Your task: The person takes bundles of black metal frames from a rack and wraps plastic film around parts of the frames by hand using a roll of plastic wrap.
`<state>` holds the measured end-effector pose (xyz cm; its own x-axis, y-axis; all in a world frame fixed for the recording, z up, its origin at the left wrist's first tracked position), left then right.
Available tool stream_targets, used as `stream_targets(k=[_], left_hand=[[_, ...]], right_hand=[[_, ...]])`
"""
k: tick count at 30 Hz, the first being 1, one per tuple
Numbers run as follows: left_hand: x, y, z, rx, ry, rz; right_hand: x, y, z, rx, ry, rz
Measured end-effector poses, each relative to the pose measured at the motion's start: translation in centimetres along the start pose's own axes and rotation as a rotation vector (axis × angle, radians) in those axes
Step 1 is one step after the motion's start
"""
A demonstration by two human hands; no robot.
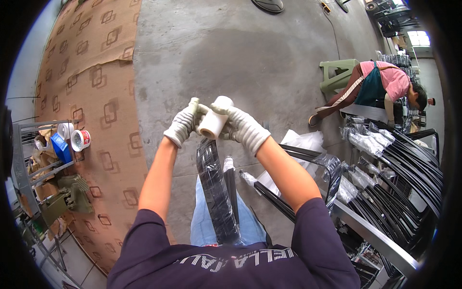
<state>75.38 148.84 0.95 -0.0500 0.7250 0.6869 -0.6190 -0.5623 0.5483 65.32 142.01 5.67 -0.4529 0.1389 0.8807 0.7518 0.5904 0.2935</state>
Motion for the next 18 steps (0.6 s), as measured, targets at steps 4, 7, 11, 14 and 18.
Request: stream_targets(k=[4,7,11,14,18], left_hand=[[-3.4,0.7,-4.7,-0.124,0.409,-0.19],[-2.7,2.3,-7.2,0.166,-0.02,-0.321],[-0.8,2.3,-6.0,0.373,0.185,-0.239],[-0.5,1.2,-6.0,0.309,0.288,-0.17],[2.8,-1.5,-6.7,-0.121,0.433,0.406]], right_hand=[[0.4,0.8,0.1,-0.246,-0.035,-0.032],[-0.9,-2.4,0.4,-0.318,-0.062,0.003],[-0.1,-5.3,0.5,-0.284,-0.03,0.101],[0.2,-6.9,5.2,-0.403,0.216,-0.025],[1.8,-1.4,14.5,0.1,0.0,-0.228]])
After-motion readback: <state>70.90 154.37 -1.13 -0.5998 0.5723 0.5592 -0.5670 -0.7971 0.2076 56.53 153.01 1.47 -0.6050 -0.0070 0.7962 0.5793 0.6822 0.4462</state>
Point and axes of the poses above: each hand's wrist, its own x-axis away from the middle knuckle, its own y-axis out of the palm, z = x × y, the point moved 8 cm from there along -x, towards the middle knuckle, and after that the axes turned 10 degrees about x, right-handed, at the moved point
